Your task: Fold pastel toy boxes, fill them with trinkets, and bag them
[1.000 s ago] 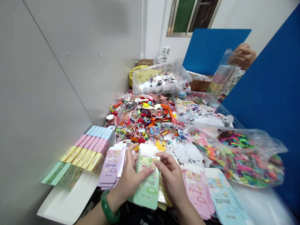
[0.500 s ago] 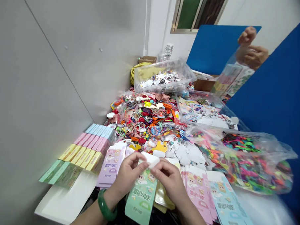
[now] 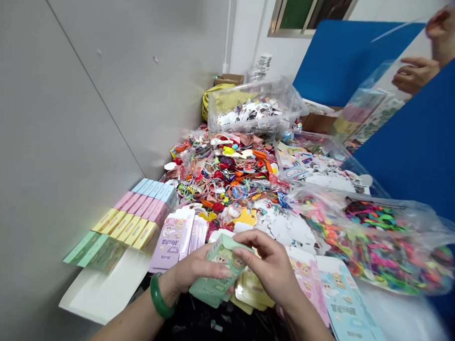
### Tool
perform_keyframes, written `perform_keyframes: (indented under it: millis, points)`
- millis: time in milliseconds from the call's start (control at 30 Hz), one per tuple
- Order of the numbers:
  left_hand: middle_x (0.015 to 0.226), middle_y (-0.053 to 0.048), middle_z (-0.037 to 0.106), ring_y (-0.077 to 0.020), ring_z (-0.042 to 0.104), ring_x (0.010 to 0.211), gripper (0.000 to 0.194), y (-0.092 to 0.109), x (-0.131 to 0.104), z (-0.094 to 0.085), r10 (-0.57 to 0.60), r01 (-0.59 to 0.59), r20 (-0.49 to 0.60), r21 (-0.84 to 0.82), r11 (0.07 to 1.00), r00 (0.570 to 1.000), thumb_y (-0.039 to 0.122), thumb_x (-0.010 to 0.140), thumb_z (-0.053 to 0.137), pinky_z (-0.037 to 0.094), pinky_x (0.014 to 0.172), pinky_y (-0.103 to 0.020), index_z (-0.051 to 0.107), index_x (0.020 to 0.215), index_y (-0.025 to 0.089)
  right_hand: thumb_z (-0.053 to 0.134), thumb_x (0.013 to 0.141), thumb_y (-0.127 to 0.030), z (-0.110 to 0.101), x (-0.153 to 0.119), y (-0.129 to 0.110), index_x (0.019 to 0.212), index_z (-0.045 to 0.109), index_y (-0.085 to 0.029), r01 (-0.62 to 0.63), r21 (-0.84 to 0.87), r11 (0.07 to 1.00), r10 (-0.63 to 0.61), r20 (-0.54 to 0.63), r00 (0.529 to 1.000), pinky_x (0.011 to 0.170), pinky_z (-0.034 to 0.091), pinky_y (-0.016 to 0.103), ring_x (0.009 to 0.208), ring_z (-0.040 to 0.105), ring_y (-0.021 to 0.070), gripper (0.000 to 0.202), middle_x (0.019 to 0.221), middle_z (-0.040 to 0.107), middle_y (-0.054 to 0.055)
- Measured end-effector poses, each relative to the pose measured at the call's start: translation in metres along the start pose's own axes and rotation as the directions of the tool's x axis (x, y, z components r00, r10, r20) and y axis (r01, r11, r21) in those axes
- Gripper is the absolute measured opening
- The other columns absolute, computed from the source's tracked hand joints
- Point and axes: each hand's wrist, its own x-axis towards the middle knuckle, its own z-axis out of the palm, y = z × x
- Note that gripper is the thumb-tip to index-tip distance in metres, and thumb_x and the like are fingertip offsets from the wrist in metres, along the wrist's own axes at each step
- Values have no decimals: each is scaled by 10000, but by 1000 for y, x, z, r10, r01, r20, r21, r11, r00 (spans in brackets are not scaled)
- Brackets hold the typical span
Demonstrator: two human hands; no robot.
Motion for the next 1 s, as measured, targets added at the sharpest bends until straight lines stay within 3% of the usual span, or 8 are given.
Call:
perform_keyframes:
  millis: [200,400,467,633,767,833,900,1000]
  points:
    - [832,-54,680,-172,626,728,392,6,0,1,46,-52,49,134,990,998,278,677,771,486,679,-268,650,1024,140,685,781,-335,-2,4,-2,767,703,-199,-44,62,997,46,-36,998,626,501,277,680,636,170,139,735,694,35]
    - [745,-40,676,-157,623,633,300,7,2,4,51,-49,-38,49,998,998,278,685,748,490,609,-256,654,934,140,622,826,-193,-4,1,6,934,726,-257,289,-122,950,-287,38,957,840,506,346,928,656,211,163,951,724,53]
    - [722,-42,677,-154,627,607,281,6,2,5,16,-14,-43,29,999,999,270,681,748,497,593,-255,654,906,130,634,814,-176,-3,-1,8,997,720,-277,327,-160,931,-324,45,945,844,505,346,950,650,214,226,981,721,51]
    - [712,-40,697,-176,659,602,356,7,7,16,-19,16,-127,-22,1000,992,299,667,772,520,579,-272,636,963,156,580,866,-245,0,1,6,1246,613,-301,247,-181,952,-234,93,968,991,428,404,1134,583,238,386,1226,645,61]
    - [743,-81,710,-224,675,614,473,11,12,27,-53,39,-275,-56,998,960,585,801,567,531,573,-326,627,999,159,594,856,-333,-9,14,5,1097,700,-254,58,-113,992,-58,4,998,918,464,357,1029,622,225,275,1102,693,61]
    - [965,-99,715,-257,690,818,456,13,13,27,88,-49,-367,114,992,926,567,856,498,545,696,-360,587,1122,208,587,851,-374,-16,19,7,982,723,-210,-78,7,997,78,-19,997,796,496,313,888,643,201,251,970,712,55]
    - [1267,-90,607,-294,577,1142,456,13,15,22,380,-197,-337,467,862,861,463,819,609,484,918,-407,533,1232,285,563,855,-388,-20,23,11,924,711,-177,-179,85,980,181,-9,984,668,482,266,739,618,161,267,845,698,37]
    - [1432,-58,472,-336,344,1358,422,7,19,8,625,-369,19,821,436,781,377,765,668,298,1103,-469,605,1179,325,540,852,-339,-25,31,13,833,703,-155,-215,-63,975,222,155,963,565,419,216,610,546,113,246,703,655,-1]
